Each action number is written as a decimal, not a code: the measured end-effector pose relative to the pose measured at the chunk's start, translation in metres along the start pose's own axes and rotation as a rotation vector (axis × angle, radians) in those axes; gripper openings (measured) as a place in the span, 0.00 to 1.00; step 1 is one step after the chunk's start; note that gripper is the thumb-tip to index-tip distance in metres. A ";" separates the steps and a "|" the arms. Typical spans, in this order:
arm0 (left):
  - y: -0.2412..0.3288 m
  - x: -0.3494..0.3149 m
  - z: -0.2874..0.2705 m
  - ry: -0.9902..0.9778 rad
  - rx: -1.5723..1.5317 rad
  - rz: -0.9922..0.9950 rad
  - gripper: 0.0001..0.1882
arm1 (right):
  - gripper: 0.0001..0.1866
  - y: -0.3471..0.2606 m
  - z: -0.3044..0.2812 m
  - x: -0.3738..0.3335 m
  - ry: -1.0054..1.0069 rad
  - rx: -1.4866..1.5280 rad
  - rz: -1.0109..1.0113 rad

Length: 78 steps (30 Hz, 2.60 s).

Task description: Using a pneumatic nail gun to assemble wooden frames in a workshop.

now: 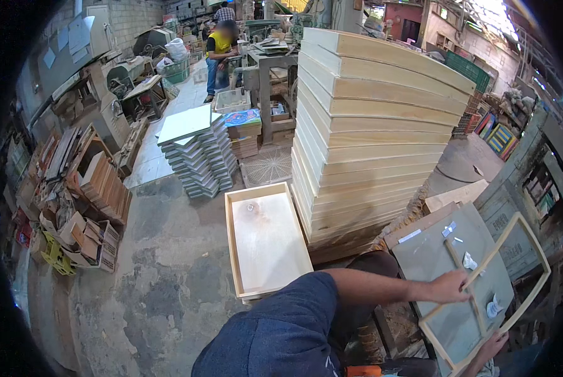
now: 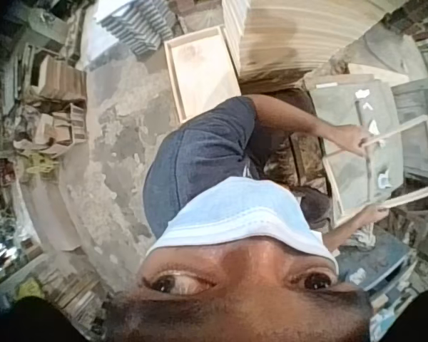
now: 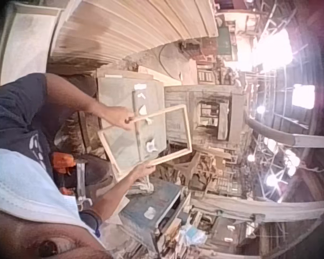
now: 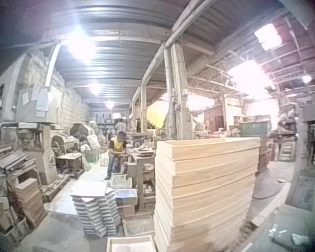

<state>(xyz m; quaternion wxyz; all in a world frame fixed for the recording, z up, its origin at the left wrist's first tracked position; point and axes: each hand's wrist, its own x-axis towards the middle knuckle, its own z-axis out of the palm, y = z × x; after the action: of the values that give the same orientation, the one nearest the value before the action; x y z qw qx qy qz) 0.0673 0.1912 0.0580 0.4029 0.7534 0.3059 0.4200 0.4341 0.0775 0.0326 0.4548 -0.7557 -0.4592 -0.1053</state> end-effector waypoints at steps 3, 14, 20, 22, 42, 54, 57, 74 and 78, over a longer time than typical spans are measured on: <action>-0.004 -0.030 0.007 -0.145 -0.122 -0.059 0.19 | 0.24 0.017 0.003 0.023 -0.154 0.005 0.095; 0.004 -0.102 0.040 -0.536 -0.448 -0.248 0.32 | 0.21 0.035 0.068 0.038 -0.427 -0.164 -0.137; 0.001 -0.117 0.059 -0.386 -0.409 -0.097 0.27 | 0.18 0.041 0.105 0.038 -0.605 -0.007 -0.080; -0.005 -0.118 0.068 -0.497 -0.535 -0.112 0.31 | 0.17 0.039 0.114 0.043 -0.675 -0.037 -0.111; -0.024 -0.113 0.119 -0.686 -0.344 -0.353 0.50 | 0.16 0.052 0.156 0.031 -0.785 -0.104 -0.155; -0.038 -0.112 0.160 -0.739 -0.404 -0.365 0.60 | 0.13 0.032 0.135 0.032 -0.597 -0.190 -0.350; -0.036 -0.112 0.168 -0.774 -0.334 -0.369 0.60 | 0.13 0.034 0.135 0.031 -0.592 -0.170 -0.360; -0.041 -0.116 0.167 -0.633 -0.277 -0.101 0.41 | 0.19 0.023 0.123 0.015 -0.564 -0.353 -0.210; -0.049 -0.108 0.143 -0.677 -0.331 -0.115 0.34 | 0.28 -0.006 0.073 -0.005 -0.394 -0.249 -0.377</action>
<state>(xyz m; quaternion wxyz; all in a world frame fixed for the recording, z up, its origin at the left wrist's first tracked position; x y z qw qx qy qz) 0.1372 0.0784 -0.0725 0.6201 0.7561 0.1251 0.1676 0.4080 0.1330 -0.0079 0.2331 -0.7130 -0.6545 -0.0946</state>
